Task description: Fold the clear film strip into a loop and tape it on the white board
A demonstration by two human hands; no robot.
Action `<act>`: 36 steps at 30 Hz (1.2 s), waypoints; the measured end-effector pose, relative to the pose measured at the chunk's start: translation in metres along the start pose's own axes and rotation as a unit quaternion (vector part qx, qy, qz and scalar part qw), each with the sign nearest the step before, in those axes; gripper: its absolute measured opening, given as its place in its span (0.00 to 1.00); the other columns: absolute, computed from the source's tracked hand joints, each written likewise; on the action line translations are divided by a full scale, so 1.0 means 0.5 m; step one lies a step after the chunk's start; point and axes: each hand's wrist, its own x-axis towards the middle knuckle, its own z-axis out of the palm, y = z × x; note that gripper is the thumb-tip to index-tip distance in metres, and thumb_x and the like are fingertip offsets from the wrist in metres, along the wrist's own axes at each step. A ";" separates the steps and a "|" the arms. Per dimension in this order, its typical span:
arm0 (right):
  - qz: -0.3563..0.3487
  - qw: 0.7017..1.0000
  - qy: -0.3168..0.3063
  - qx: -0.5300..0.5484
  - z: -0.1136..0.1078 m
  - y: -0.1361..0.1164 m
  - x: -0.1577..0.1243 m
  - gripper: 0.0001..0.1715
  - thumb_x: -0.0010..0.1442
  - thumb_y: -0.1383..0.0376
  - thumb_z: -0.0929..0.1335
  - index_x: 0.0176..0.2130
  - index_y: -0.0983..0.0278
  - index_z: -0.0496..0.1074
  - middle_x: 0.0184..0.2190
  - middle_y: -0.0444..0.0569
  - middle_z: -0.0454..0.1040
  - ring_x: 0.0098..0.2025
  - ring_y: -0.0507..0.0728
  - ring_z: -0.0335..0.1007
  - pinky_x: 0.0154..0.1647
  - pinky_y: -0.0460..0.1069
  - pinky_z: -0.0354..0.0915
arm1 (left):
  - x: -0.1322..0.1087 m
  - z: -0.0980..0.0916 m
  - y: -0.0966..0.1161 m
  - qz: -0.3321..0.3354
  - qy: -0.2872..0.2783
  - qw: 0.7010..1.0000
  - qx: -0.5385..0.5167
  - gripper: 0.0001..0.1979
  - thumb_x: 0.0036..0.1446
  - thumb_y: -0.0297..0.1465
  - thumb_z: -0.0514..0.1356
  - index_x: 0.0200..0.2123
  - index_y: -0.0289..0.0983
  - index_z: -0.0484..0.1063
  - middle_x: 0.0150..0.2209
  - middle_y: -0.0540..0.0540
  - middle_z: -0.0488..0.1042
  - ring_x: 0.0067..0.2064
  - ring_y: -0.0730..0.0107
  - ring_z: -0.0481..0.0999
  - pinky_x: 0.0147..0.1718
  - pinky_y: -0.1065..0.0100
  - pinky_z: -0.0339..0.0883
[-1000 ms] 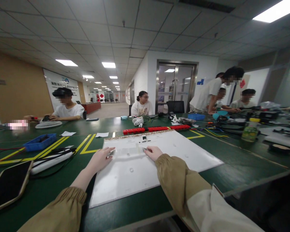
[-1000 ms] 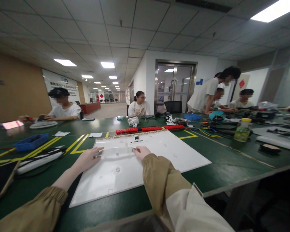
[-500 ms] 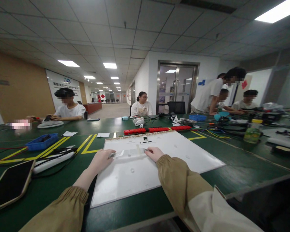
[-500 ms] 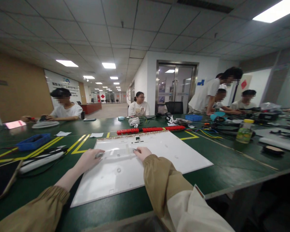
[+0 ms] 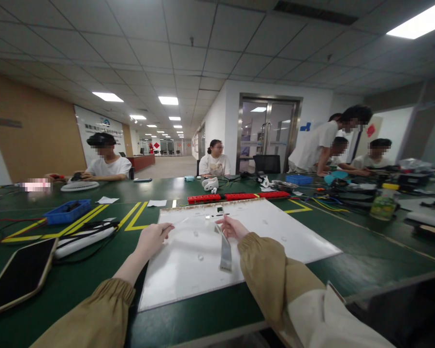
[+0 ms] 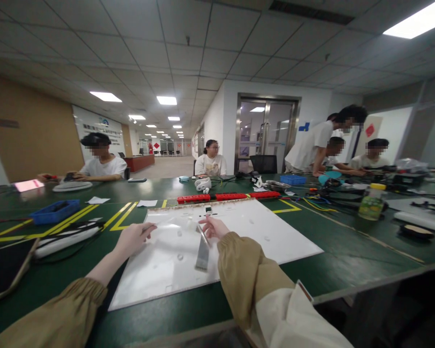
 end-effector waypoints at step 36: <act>-0.178 0.957 0.129 -0.190 0.034 -0.015 -0.048 0.37 0.42 0.61 0.73 0.53 0.58 0.67 0.25 0.44 0.70 0.25 0.52 0.63 0.33 0.48 0.60 | -0.009 0.027 0.063 0.009 0.013 0.999 -0.043 0.18 0.62 0.40 0.46 0.35 0.39 0.73 0.22 0.49 0.72 0.27 0.68 0.71 0.25 0.72 0.53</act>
